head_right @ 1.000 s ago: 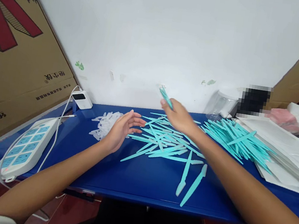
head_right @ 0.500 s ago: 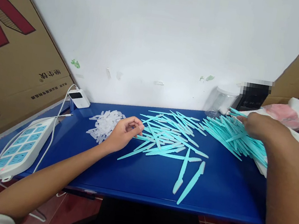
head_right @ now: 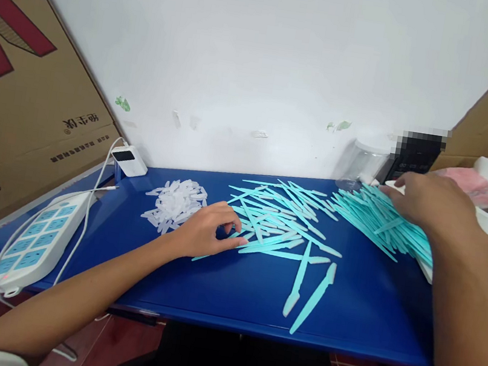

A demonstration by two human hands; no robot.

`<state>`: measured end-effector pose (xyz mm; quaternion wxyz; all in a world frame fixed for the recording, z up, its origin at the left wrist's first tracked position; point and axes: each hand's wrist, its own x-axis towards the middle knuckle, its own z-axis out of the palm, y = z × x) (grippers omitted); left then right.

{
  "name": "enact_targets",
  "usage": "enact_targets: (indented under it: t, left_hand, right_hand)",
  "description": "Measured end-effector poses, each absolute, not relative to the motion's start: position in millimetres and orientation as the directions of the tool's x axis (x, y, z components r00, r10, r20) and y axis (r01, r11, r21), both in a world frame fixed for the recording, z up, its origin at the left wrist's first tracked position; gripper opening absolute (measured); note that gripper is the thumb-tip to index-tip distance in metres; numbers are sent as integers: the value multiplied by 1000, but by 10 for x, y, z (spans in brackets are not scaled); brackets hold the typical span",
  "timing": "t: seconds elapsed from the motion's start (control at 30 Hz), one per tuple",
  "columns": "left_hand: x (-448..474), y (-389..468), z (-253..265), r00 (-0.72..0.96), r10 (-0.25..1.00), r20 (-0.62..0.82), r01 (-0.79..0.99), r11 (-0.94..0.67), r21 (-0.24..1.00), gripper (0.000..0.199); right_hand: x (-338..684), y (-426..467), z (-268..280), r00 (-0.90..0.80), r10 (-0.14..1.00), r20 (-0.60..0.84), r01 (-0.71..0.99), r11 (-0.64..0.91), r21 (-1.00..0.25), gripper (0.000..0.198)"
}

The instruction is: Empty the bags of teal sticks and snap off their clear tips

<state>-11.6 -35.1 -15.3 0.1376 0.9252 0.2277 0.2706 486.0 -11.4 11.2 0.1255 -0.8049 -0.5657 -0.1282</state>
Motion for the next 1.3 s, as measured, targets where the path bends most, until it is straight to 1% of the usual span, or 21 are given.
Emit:
enact_targets:
  t: [0.03, 0.07, 0.1, 0.13, 0.17, 0.2, 0.23, 0.27, 0.33, 0.43, 0.53, 0.63, 0.77, 1.0, 1.07, 1.13, 1.23, 1.3]
  left_hand:
    - [-112, -354, -158, 754, 493, 435, 350, -861, 369, 32]
    - [-107, -358, -161, 757, 492, 431, 354, -862, 363, 32]
    - [-102, -362, -163, 758, 493, 428, 357, -862, 361, 32]
    - [-98, -365, -164, 758, 495, 426, 360, -861, 360, 31]
    - [-95, -366, -165, 756, 498, 425, 362, -859, 363, 30]
    - [-93, -366, -166, 755, 501, 422, 364, -857, 365, 29]
    - [-92, -364, -165, 756, 505, 417, 368, -854, 368, 28]
    - [-92, -360, -165, 757, 509, 410, 372, -851, 370, 27]
    - [-96, -348, -160, 759, 513, 401, 377, -848, 373, 27]
    - [-105, -327, -149, 753, 518, 407, 380, -846, 374, 28]
    - [-112, -314, -146, 746, 524, 412, 387, -844, 372, 26]
    - [-113, -310, -162, 747, 524, 409, 387, -843, 374, 26]
    - [-110, -311, -174, 746, 511, 426, 372, -851, 370, 27]
    - [-100, -330, -119, 744, 539, 395, 390, -831, 397, 28]
    - [-89, -343, -101, 728, 546, 415, 381, -825, 417, 29]
    - [-76, -361, -79, 692, 577, 434, 371, -800, 472, 32]
    - [-58, -401, -56, 640, 641, 424, 327, -726, 605, 43]
    - [-47, -437, -58, 611, 673, 417, 276, -675, 684, 47]
  right_hand:
    - [4741, -172, 218, 303, 899, 315, 953, -288, -94, 42]
    - [4612, -244, 319, 244, 930, 275, 964, -204, -169, 44]
    - [4476, -327, 409, 136, 974, 179, 956, -82, -280, 46]
    - [4338, -418, 483, -40, 999, 36, 912, 51, -407, 50]
    - [4201, -510, 539, -212, 970, -118, 853, 124, -507, 54]
    - [4067, -597, 576, -344, 906, -248, 812, 153, -564, 53]
    - [3938, -673, 594, -448, 823, -349, 781, 170, -601, 51]
    - [3813, -733, 596, -519, 753, -405, 759, 188, -623, 51]
    - [3586, -800, 559, -588, 668, -456, 739, 214, -639, 52]
    - [3325, -810, 463, -577, 656, -487, 776, 253, -578, 50]
    - [3198, -785, 398, -546, 676, -495, 815, 292, -501, 33]
    - [3184, -757, 372, -534, 693, -485, 819, 280, -501, 25]
    - [3212, -730, 334, -544, 699, -464, 805, 279, -524, 29]
    - [3186, -825, 391, -569, 672, -474, 798, 311, -517, 35]
    - [3193, -842, 449, -580, 671, -462, 782, 299, -547, 37]
    - [3193, -835, 494, -611, 680, -405, 730, 287, -620, 40]
    - [3140, -795, 498, -595, 768, -235, 618, 252, -745, 43]
    - [3069, -770, 454, -545, 825, -147, 573, 239, -784, 48]
